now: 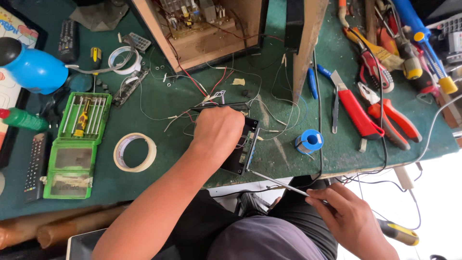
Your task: The person works on a small electronic device, using a screwdriver to tighten screws on the casing. They also handle and organize several wires connected to the device's circuit board.
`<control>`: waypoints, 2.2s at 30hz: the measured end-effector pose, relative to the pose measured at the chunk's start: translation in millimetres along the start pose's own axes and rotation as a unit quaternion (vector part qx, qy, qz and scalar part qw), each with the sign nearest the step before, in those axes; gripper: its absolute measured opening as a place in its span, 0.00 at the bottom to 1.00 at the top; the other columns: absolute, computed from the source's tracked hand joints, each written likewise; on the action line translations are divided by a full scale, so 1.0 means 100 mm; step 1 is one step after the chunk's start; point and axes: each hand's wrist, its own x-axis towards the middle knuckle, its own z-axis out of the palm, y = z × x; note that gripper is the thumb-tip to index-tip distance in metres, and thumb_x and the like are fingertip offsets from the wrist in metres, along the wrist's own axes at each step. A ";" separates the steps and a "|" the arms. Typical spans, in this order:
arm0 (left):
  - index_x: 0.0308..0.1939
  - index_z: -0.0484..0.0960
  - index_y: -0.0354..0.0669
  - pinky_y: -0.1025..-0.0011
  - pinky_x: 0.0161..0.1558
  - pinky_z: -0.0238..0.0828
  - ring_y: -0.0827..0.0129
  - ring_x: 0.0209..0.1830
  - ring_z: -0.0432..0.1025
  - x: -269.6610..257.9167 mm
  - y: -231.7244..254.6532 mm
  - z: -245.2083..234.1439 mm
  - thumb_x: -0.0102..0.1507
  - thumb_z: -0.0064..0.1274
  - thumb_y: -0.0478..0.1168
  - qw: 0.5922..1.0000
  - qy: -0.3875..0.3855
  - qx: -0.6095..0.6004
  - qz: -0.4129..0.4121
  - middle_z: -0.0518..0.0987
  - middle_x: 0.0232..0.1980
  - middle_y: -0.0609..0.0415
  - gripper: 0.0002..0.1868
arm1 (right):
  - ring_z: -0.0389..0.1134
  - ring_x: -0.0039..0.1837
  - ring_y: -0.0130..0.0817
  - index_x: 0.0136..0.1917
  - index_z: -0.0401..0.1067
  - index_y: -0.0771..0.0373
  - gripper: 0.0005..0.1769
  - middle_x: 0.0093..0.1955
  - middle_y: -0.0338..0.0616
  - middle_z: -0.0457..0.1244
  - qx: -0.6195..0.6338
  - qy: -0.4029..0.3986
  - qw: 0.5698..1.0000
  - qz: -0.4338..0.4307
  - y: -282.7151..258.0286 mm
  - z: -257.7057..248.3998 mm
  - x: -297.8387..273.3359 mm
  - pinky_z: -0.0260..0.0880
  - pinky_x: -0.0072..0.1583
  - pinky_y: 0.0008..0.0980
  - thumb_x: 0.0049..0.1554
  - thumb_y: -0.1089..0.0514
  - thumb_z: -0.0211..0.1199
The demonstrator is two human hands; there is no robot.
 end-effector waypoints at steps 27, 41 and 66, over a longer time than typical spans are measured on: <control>0.36 0.81 0.55 0.50 0.53 0.60 0.56 0.60 0.70 -1.46 0.21 -0.33 0.65 0.61 0.38 0.926 0.298 -0.232 -0.027 0.76 0.58 0.56 0.05 | 0.66 0.33 0.19 0.44 0.82 0.57 0.04 0.44 0.32 0.73 0.032 0.048 0.998 0.033 -0.10 0.02 -0.05 0.65 0.37 0.19 0.57 0.56 0.72; 0.43 0.84 0.50 0.47 0.69 0.66 0.43 0.67 0.70 -1.47 0.30 0.01 0.70 0.56 0.38 0.872 0.351 -0.340 -0.037 0.82 0.58 0.58 0.03 | 0.68 0.36 0.20 0.45 0.83 0.55 0.04 0.43 0.31 0.72 -0.007 0.055 0.998 0.023 -0.14 0.03 -0.01 0.65 0.41 0.21 0.56 0.56 0.73; 0.45 0.78 0.44 0.45 0.75 0.66 0.62 0.38 0.80 -1.43 0.28 -0.04 0.70 0.52 0.33 0.858 0.286 -0.427 -0.010 0.86 0.46 0.57 0.01 | 0.70 0.39 0.22 0.51 0.84 0.57 0.09 0.43 0.35 0.73 0.061 0.004 0.998 0.021 -0.04 0.08 0.03 0.69 0.46 0.22 0.57 0.57 0.71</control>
